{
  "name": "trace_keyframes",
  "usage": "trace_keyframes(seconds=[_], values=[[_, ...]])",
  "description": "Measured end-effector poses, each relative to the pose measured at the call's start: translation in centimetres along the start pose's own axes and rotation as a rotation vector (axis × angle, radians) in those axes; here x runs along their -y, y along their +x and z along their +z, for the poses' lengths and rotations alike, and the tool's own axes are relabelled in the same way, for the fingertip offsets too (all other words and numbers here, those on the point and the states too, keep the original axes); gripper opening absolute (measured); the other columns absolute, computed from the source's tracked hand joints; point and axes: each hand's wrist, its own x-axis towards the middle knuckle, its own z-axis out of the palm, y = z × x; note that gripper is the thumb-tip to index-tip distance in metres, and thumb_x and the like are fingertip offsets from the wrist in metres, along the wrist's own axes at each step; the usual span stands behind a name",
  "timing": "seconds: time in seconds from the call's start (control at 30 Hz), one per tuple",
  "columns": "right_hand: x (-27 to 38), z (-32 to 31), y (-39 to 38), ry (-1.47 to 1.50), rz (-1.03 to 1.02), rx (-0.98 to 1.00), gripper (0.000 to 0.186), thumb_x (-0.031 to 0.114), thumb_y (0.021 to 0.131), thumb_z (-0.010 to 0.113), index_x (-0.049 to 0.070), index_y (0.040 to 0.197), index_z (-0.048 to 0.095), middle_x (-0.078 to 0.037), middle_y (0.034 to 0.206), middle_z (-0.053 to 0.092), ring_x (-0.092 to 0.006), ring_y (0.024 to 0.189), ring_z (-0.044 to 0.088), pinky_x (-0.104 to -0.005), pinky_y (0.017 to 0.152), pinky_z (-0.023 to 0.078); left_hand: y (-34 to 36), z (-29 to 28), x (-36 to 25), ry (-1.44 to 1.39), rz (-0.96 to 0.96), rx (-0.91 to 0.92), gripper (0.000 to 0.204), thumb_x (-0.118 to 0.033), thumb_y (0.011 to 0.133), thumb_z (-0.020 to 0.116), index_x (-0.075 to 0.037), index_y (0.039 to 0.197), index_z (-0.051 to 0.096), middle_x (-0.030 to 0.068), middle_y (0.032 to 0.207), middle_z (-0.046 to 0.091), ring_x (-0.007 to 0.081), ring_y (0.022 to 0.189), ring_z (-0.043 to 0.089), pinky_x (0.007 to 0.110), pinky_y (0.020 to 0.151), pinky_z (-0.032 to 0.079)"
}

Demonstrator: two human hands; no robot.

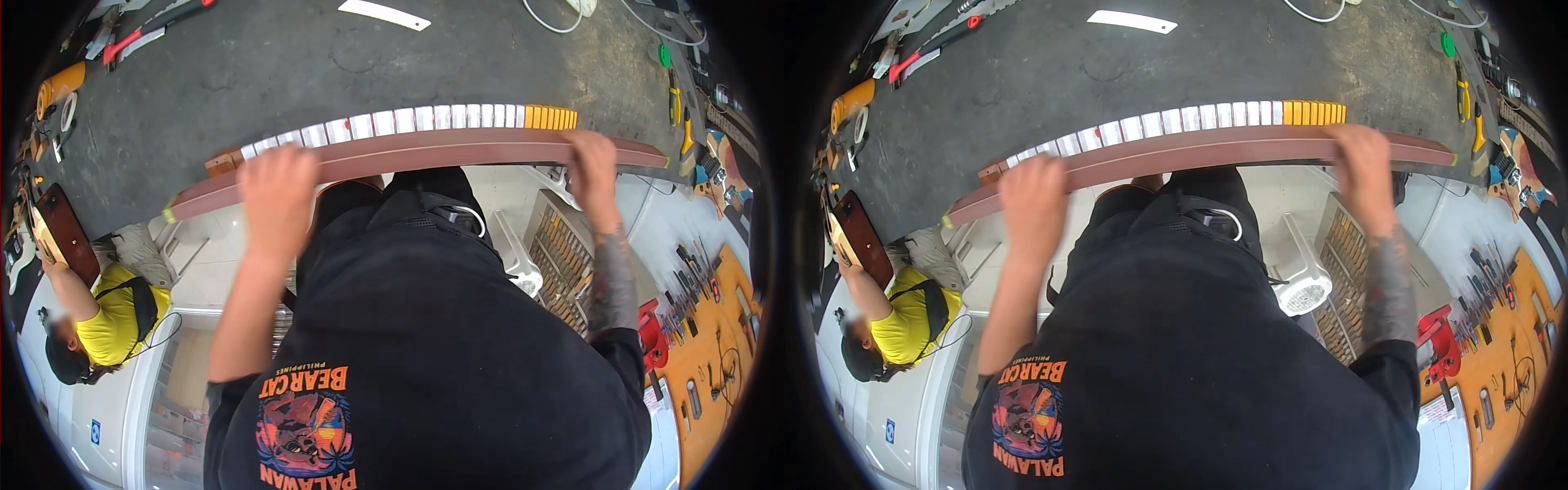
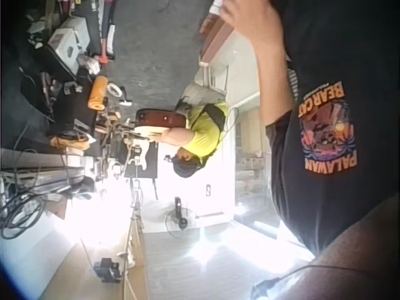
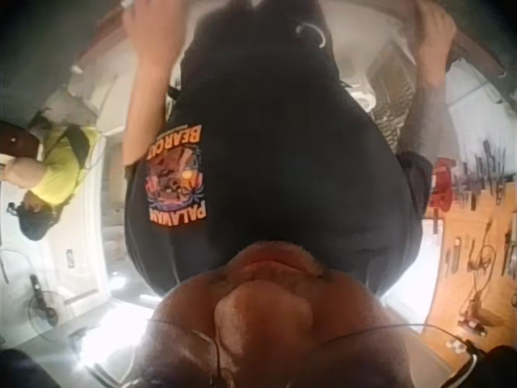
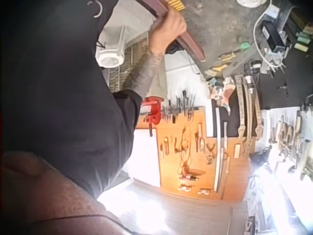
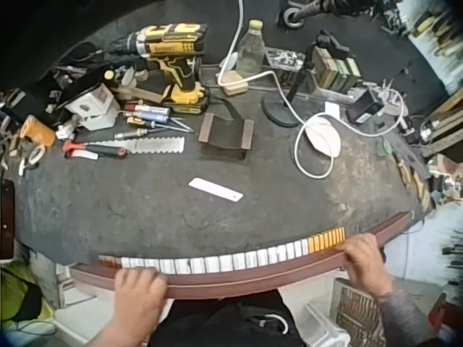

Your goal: The person sands the back of a guitar neck using a long sanding block, moving the block back and forth along the length of the wood.

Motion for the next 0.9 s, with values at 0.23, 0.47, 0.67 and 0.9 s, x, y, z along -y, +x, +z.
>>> trace_keyframes(seconds=[0.23,0.47,0.67,0.9], values=[[8.7,3.8,3.7,0.066,-0.045,-0.053,0.042,0.003,0.082,0.063,0.008,0.123,0.066,-0.008,0.115,0.069,-0.0268,0.111,0.064,-0.0423,0.096,0.046,-4.8,0.2,9.4,0.073,-0.084,-0.088,0.039,-0.004,0.078,0.068,-0.008,0.116,0.063,0.0114,0.121,0.063,0.0344,0.116,0.058,0.049,0.101,0.044],[6.1,2.8,2.2,0.107,-0.024,0.016,0.037,0.0,0.084,0.065,0.011,0.119,0.068,-0.009,0.115,0.071,-0.0303,0.112,0.064,-0.0446,0.094,0.047,-4.2,1.0,7.0,0.072,-0.025,-0.053,0.032,-0.007,0.08,0.067,-0.007,0.112,0.062,0.012,0.119,0.065,0.0338,0.115,0.059,0.05,0.097,0.044],[1.1,0.2,-0.5,0.036,0.043,0.015,0.052,-0.01,0.075,0.066,0.008,0.123,0.068,-0.011,0.12,0.07,-0.0336,0.115,0.062,-0.0452,0.102,0.044,-0.1,0.1,0.1,0.001,0.012,-0.087,0.03,-0.017,0.081,0.07,-0.01,0.109,0.06,0.0083,0.112,0.062,0.0296,0.108,0.059,0.046,0.094,0.045],[15.0,4.3,6.3,0.136,-0.013,-0.044,0.041,0.003,0.085,0.064,0.012,0.125,0.066,-0.006,0.115,0.07,-0.0273,0.11,0.064,-0.0427,0.094,0.045,-8.5,-1.2,13.9,0.071,-0.158,-0.022,0.054,-0.001,0.073,0.073,-0.005,0.126,0.062,0.0145,0.127,0.062,0.0377,0.121,0.055,0.049,0.104,0.043]])
